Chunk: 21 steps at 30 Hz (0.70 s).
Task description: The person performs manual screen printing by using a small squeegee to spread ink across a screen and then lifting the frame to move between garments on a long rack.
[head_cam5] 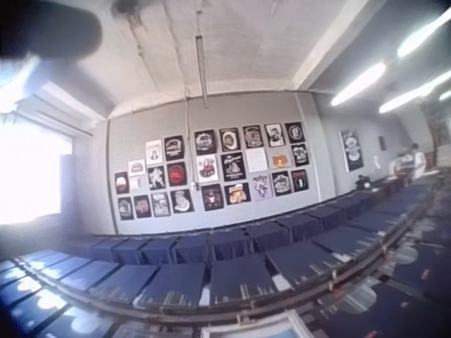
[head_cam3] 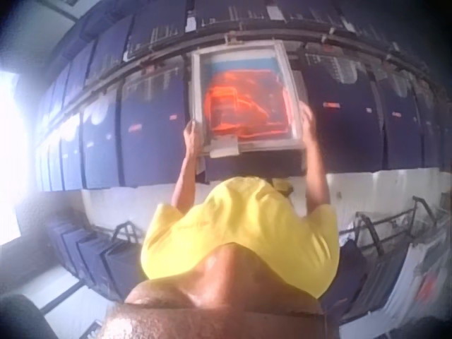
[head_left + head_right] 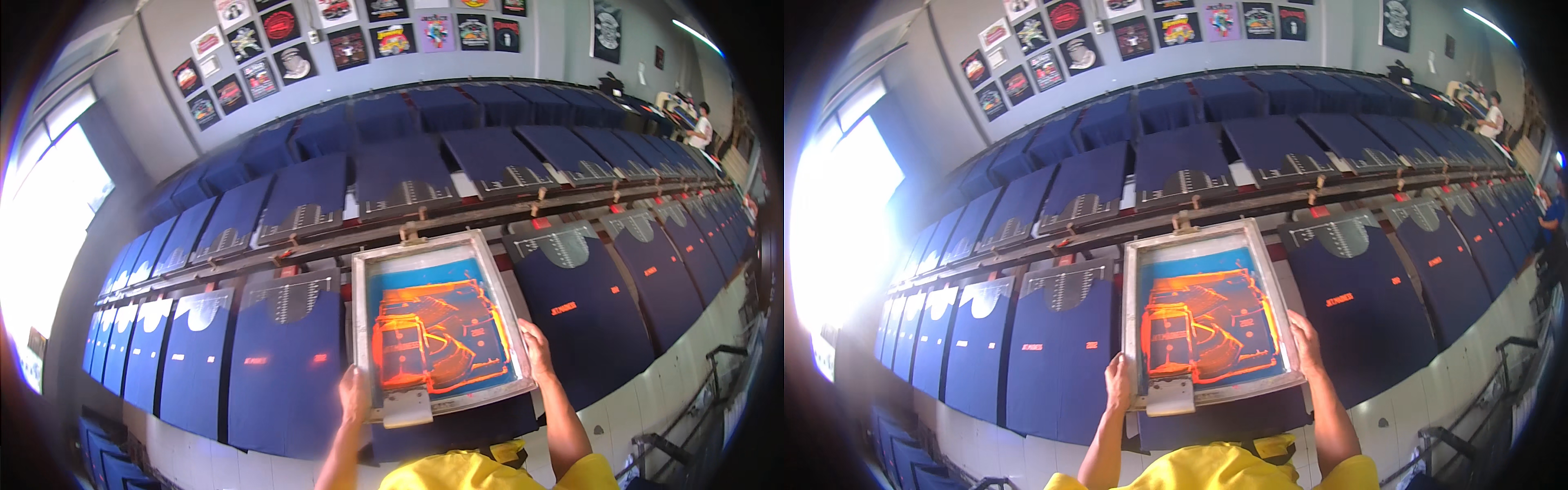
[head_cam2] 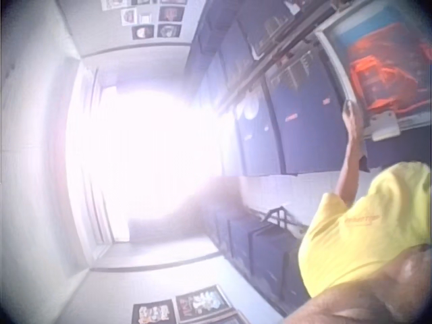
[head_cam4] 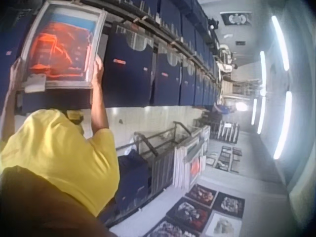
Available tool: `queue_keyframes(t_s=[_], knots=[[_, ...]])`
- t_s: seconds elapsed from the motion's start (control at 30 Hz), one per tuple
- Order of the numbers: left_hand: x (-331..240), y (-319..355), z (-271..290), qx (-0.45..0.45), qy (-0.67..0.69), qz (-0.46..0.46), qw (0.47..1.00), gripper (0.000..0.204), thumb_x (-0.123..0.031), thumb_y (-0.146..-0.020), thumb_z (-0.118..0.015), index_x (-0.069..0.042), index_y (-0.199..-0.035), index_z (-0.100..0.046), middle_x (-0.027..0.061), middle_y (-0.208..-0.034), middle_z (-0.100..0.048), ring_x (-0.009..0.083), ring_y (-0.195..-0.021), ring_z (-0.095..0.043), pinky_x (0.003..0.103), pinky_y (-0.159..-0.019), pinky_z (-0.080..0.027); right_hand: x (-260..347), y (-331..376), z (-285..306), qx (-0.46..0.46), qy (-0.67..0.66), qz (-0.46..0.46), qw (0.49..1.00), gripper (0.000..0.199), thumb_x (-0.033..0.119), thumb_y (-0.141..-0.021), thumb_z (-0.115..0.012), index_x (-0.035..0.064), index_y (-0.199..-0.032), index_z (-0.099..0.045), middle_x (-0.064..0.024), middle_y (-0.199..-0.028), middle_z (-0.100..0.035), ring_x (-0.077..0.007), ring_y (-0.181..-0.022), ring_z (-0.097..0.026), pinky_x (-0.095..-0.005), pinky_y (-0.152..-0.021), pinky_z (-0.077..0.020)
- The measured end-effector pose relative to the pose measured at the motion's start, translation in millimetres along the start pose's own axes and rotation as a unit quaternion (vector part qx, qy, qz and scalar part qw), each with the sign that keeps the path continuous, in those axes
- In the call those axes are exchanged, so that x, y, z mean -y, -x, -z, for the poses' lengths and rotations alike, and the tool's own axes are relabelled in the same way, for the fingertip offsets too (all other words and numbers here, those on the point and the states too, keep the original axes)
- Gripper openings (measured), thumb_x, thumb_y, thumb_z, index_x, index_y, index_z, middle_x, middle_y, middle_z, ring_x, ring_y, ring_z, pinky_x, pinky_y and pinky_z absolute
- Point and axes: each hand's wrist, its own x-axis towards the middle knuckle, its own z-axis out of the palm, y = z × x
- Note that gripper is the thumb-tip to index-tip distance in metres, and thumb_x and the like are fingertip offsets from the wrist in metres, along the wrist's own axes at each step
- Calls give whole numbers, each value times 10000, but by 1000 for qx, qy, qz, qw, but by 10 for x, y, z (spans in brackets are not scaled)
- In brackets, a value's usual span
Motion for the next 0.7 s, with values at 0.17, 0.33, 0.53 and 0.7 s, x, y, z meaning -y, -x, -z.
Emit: queue_keyframes(t_s=[0.17, 0.33, 0.53, 0.7], knots=[[-143, 94, -15, 16, 7, -10, 1000, 490, -326, -1034, -541, 62, -1329, -586, 42, -1028, -664, 111, -884, -572, 284, -795, -476, -96, -41, -14, 10, -19, -2, 1000, 550, 266, -981, -568, -52, -1425, -497, -196, -1469, -522, -264, -1410, -451, -373, -1190, -305], [3, 28, -66, 34, -12, -82, 996, 404, -362, -1026, -546, 29, -1087, -626, -54, -768, -500, 69, -695, -413, 278, -607, -356, -163, -1, -38, 12, 36, 6, 999, 562, 268, -988, -587, -38, -1444, -468, -210, -1500, -482, -283, -1454, -390, -402, -1214, -265], [97, -17, -48, 37, -17, -92, 995, 414, -368, -1021, -561, 32, -1103, -624, -26, -808, -531, 95, -738, -456, 293, -665, -394, -188, 53, -119, -5, 187, 55, 981, 571, 303, -966, -636, -8, -1423, -493, -239, -1474, -495, -333, -1409, -451, -397, -1183, -326], [-114, 157, 10, 16, -7, -61, 998, 488, -341, -1025, -574, 51, -1313, -595, 93, -1138, -650, 172, -1052, -571, 312, -951, -434, -257, 148, -372, -29, 409, 224, 884, 568, 318, -926, -708, -6, -1361, -542, -265, -1454, -498, -399, -1345, -497, -457, -1134, -400]])
